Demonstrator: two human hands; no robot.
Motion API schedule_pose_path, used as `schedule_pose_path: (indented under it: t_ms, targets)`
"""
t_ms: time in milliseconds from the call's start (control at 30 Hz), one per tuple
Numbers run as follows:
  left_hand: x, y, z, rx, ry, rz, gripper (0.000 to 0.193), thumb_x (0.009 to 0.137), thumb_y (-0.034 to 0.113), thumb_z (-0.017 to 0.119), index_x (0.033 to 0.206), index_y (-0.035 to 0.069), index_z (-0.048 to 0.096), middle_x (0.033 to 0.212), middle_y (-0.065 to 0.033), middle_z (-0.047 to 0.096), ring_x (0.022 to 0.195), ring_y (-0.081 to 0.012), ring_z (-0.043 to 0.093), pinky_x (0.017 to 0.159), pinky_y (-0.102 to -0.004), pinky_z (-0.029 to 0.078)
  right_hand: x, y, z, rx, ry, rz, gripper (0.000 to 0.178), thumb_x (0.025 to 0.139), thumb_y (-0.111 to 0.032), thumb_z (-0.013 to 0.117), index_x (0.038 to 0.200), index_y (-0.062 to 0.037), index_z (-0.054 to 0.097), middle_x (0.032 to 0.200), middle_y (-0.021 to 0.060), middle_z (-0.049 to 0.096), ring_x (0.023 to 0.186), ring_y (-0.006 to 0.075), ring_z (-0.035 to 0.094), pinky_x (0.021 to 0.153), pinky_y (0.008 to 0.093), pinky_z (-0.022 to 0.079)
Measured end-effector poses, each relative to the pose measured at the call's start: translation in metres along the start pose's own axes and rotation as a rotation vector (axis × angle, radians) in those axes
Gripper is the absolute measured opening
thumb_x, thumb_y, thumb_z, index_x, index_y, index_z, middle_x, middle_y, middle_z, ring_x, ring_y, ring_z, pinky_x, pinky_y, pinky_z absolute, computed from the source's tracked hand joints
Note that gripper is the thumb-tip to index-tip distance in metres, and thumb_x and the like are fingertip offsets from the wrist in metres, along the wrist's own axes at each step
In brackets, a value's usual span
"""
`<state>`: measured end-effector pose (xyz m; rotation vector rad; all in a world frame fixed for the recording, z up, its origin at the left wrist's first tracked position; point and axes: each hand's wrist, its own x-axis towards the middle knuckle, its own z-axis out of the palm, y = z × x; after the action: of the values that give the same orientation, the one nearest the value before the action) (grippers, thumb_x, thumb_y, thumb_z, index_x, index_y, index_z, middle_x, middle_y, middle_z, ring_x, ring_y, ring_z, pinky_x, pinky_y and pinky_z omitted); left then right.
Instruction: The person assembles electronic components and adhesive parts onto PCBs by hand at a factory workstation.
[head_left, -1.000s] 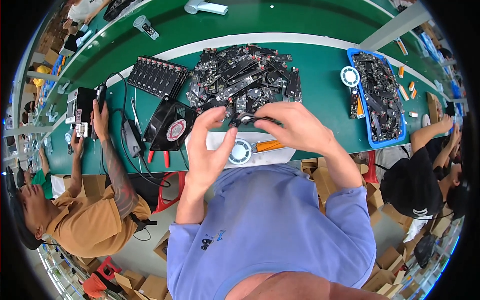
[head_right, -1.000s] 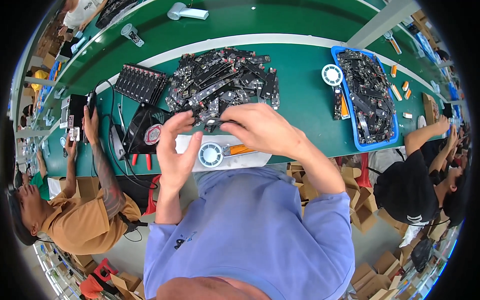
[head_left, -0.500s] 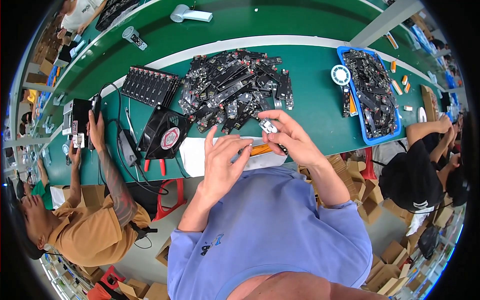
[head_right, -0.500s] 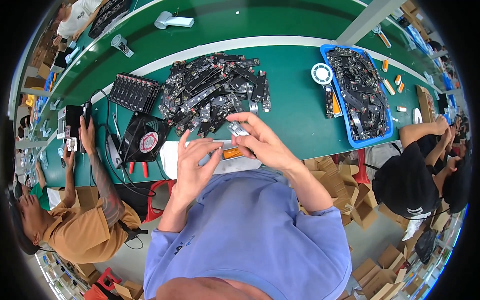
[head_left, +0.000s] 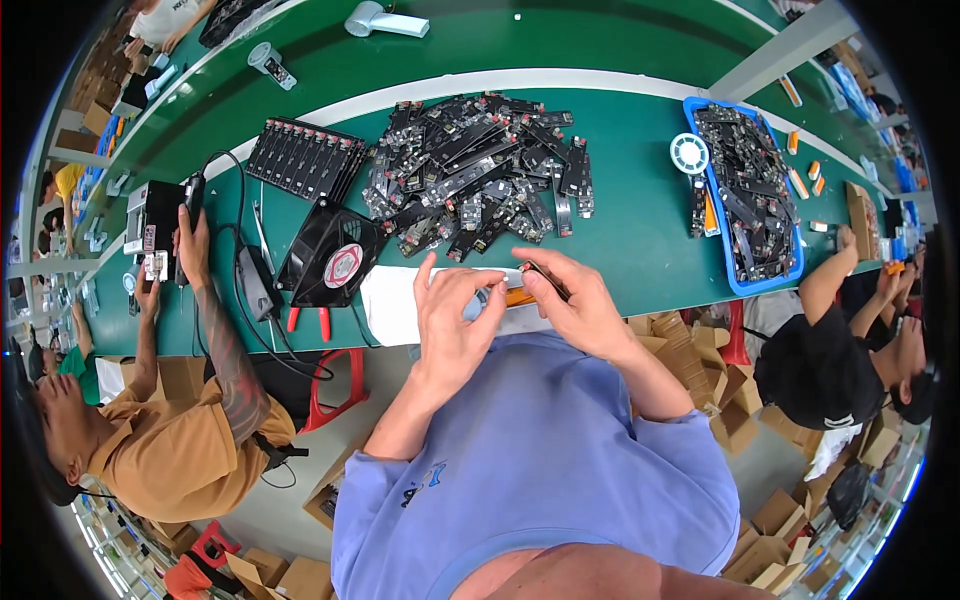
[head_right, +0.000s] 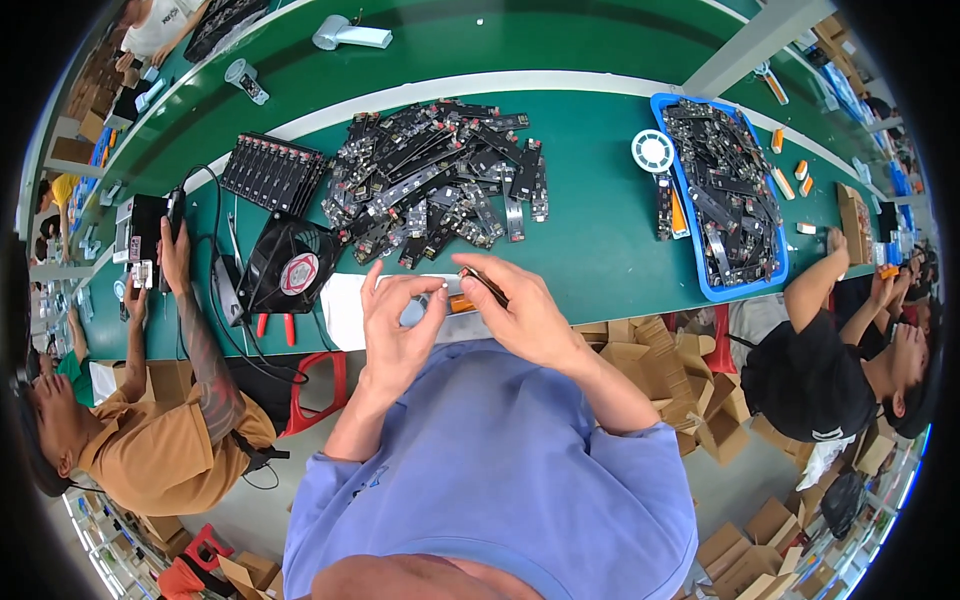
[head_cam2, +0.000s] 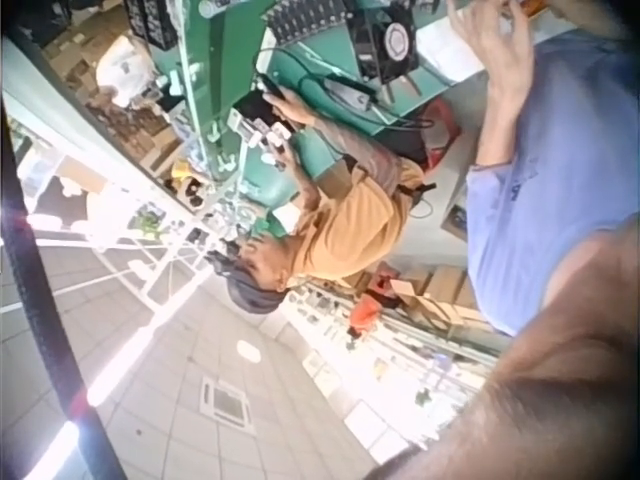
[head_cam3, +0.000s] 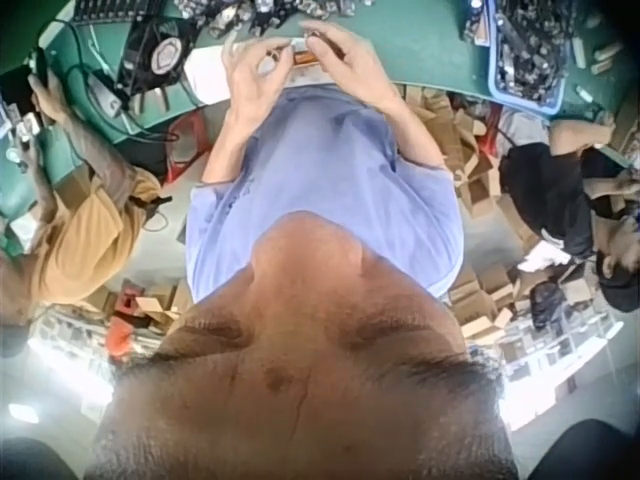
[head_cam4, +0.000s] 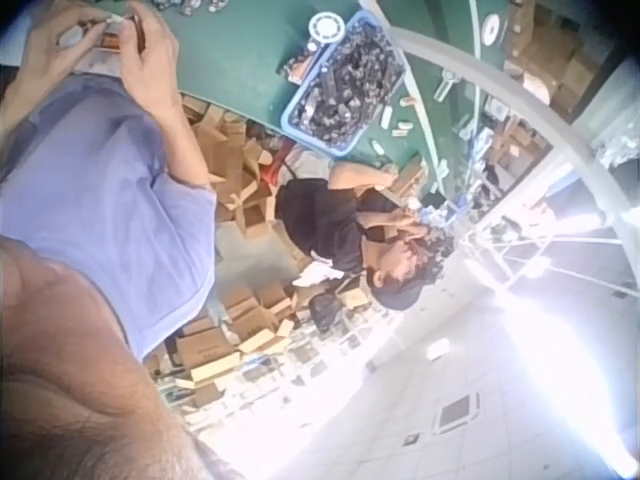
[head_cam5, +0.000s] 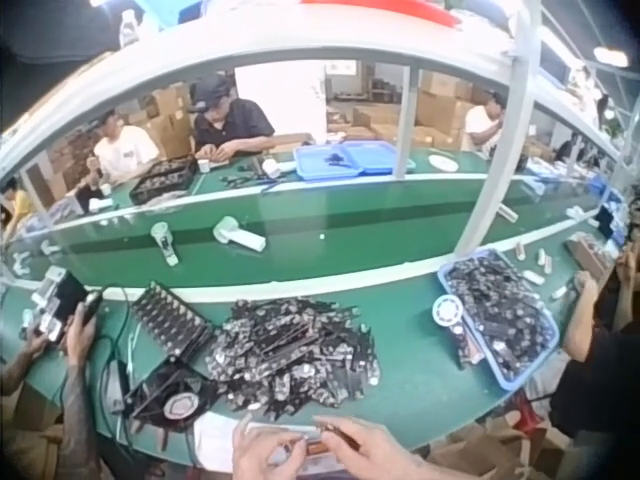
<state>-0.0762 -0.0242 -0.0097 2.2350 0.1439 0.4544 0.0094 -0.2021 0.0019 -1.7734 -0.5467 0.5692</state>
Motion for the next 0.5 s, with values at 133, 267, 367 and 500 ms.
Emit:
schedule_pose_path:
  t_ms: [133, 267, 367, 500]
  targets:
    - [0.0, -0.001, 0.001, -0.036, -0.005, -0.018, 0.011, 0.089, 0.01, 0.077, 0.099, 0.009, 0.076, 0.095, -0.0032, 0.075, 0.096, -0.0222, 0.069, 0.121, -0.0501, 0.03, -0.002, -0.001, 0.0, 0.027, -0.017, 0.055, 0.03, 0.107, -0.011, 0.062, 0.135, -0.0008, 0.058, 0.095, 0.0139, 0.073, 0.084, 0.0167, 0.069, 0.075, 0.0345, 0.055]
    - [0.0, -0.003, 0.002, -0.046, -0.009, -0.012, 0.01, 0.089, 0.01, 0.077, 0.099, 0.009, 0.075, 0.094, -0.0024, 0.075, 0.095, -0.0225, 0.069, 0.118, -0.0504, 0.034, -0.002, 0.007, 0.008, 0.129, 0.011, -0.071, 0.029, 0.106, -0.009, 0.062, 0.133, -0.0014, 0.056, 0.094, 0.0141, 0.074, 0.084, 0.0166, 0.071, 0.076, 0.0351, 0.056]
    - [0.0, -0.003, 0.004, 0.011, 0.028, 0.045, 0.011, 0.088, 0.009, 0.078, 0.099, 0.009, 0.075, 0.093, -0.0021, 0.075, 0.093, -0.0225, 0.069, 0.115, -0.0501, 0.038, -0.002, 0.007, 0.008, 0.105, 0.025, -0.076, 0.029, 0.106, -0.009, 0.062, 0.134, -0.0009, 0.056, 0.096, 0.0147, 0.075, 0.084, 0.0172, 0.072, 0.074, 0.0343, 0.056]
    - [0.0, -0.002, 0.007, 0.077, 0.071, 0.117, 0.013, 0.088, 0.008, 0.078, 0.099, 0.009, 0.074, 0.092, -0.0019, 0.075, 0.091, -0.0223, 0.07, 0.113, -0.0479, 0.04, -0.003, 0.009, 0.011, 0.027, 0.046, -0.003, 0.032, 0.104, -0.005, 0.065, 0.135, 0.001, 0.057, 0.099, 0.0111, 0.076, 0.088, 0.0159, 0.074, 0.077, 0.031, 0.059]
